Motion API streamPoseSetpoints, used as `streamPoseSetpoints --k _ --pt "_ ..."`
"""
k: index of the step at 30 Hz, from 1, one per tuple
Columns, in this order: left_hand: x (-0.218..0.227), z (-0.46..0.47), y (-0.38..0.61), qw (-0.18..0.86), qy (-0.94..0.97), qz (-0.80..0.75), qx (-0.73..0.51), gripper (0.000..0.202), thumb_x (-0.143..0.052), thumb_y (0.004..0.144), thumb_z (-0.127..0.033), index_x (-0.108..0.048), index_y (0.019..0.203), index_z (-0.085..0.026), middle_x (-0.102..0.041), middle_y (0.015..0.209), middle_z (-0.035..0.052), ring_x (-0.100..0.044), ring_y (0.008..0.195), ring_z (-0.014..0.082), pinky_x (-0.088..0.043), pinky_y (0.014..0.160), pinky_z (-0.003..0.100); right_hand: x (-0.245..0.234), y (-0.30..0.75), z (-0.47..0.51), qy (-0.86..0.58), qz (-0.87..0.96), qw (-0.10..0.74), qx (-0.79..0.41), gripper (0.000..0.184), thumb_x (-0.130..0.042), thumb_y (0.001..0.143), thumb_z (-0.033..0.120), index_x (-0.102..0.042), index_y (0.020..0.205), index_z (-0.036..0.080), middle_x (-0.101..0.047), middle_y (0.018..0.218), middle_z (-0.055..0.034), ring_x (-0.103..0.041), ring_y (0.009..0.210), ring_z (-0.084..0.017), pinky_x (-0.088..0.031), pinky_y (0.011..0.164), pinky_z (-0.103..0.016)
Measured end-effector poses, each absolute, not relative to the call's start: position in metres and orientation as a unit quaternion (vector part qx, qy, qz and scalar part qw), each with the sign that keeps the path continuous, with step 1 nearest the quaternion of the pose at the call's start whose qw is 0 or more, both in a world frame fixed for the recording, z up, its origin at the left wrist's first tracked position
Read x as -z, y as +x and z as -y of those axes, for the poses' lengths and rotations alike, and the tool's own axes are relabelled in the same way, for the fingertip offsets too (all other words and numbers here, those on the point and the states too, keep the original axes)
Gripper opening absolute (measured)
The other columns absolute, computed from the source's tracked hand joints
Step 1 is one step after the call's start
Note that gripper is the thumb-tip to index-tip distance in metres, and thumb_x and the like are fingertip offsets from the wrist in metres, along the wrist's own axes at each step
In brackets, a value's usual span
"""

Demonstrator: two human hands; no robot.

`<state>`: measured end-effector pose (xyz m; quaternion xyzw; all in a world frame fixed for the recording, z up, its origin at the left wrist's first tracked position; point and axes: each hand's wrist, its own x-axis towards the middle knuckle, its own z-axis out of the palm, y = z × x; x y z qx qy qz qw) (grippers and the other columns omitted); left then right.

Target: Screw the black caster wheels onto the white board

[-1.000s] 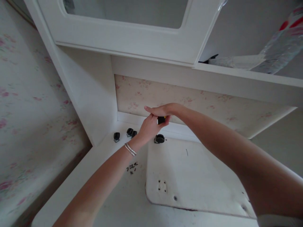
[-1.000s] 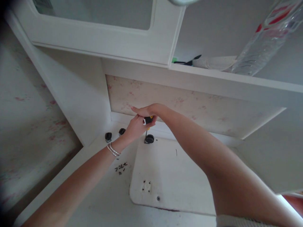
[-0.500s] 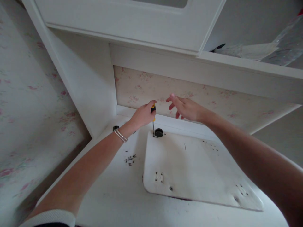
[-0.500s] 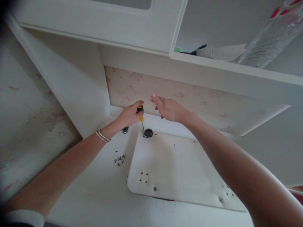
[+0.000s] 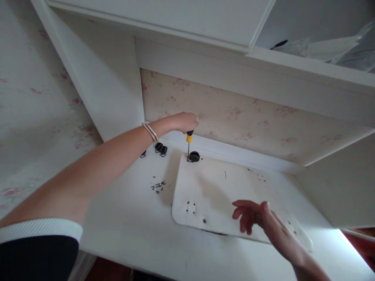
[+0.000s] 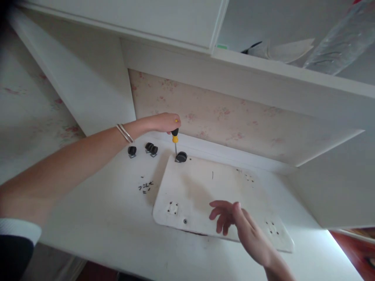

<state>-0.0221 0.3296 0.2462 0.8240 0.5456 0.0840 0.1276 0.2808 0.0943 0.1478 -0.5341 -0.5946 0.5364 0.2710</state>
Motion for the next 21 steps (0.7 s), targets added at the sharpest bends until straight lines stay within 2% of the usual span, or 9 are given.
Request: streamPoseSetpoints --k 3,6,8,12,15,18,21 --pt "-0.250 -0.334 -0.023 0.125 0.829 -0.543 -0.048 0.042 -0.047 0.093 -0.033 -0.064 0.122 -0.008 -0.071 0.093 0.0135 -0.066 0.088 0.0244 -0.045 0.079 0.032 -0.116 0.289 -0.073 -0.535 0.555 0.310 -0.556 0.068 -0.018 0.095 0.067 -0.070 0.113 0.027 -0.071 0.094 -0.0119 -0.062 0.068 -0.025 -0.052 0.065 -0.044" --pt "-0.248 -0.334 -0.023 0.141 0.828 -0.540 -0.042 0.055 -0.036 0.095 -0.048 -0.056 0.134 -0.014 -0.070 0.106 0.0148 -0.067 0.080 0.0227 -0.047 0.074 0.030 -0.093 0.289 -0.061 -0.528 0.519 0.348 -0.576 0.069 -0.020 0.097 0.066 -0.070 0.114 0.022 -0.071 0.093 -0.0122 -0.062 0.068 -0.023 -0.051 0.063 -0.040" --pt "-0.247 -0.333 -0.022 0.139 0.827 -0.543 -0.042 0.062 -0.027 0.096 -0.052 -0.050 0.140 -0.014 -0.070 0.106 0.0164 -0.067 0.073 0.0221 -0.047 0.068 0.031 -0.087 0.285 -0.056 -0.524 0.500 0.362 -0.587 0.068 -0.021 0.097 0.065 -0.071 0.114 0.021 -0.071 0.092 -0.0117 -0.062 0.068 -0.022 -0.049 0.062 -0.038" --pt "-0.252 -0.334 -0.018 0.149 0.832 -0.534 -0.010 0.060 -0.040 0.089 -0.040 -0.048 0.143 -0.014 -0.071 0.102 0.0168 -0.065 0.071 0.0229 -0.046 0.064 0.032 -0.090 0.270 -0.048 -0.533 0.469 0.384 -0.591 0.065 -0.024 0.097 0.064 -0.072 0.110 0.022 -0.071 0.090 -0.0101 -0.061 0.067 -0.020 -0.047 0.061 -0.035" --pt "-0.257 -0.337 -0.015 0.182 0.842 -0.508 0.013 0.066 -0.050 0.078 -0.032 -0.050 0.143 -0.017 -0.068 0.114 0.0163 -0.064 0.082 0.0257 -0.047 0.065 0.033 -0.094 0.262 -0.045 -0.542 0.460 0.392 -0.585 0.063 -0.027 0.097 0.064 -0.073 0.107 0.022 -0.071 0.089 -0.0096 -0.061 0.066 -0.020 -0.046 0.061 -0.034" --pt "-0.260 -0.337 -0.011 0.206 0.839 -0.503 0.021 0.069 -0.052 0.074 -0.031 -0.052 0.141 -0.015 -0.065 0.122 0.0172 -0.063 0.089 0.0274 -0.050 0.066 0.034 -0.093 0.260 -0.045 -0.550 0.454 0.394 -0.580 0.062 -0.029 0.097 0.064 -0.073 0.107 0.021 -0.071 0.088 -0.0098 -0.060 0.065 -0.020 -0.046 0.061 -0.034" --pt "-0.259 -0.333 -0.008 0.145 0.839 -0.525 0.017 0.060 -0.048 0.080 -0.039 -0.059 0.133 -0.010 -0.069 0.112 0.0196 -0.064 0.083 0.0277 -0.050 0.069 0.036 -0.087 0.260 -0.047 -0.550 0.452 0.391 -0.583 0.063 -0.029 0.097 0.064 -0.072 0.108 0.020 -0.071 0.088 -0.0101 -0.060 0.066 -0.020 -0.046 0.061 -0.034"
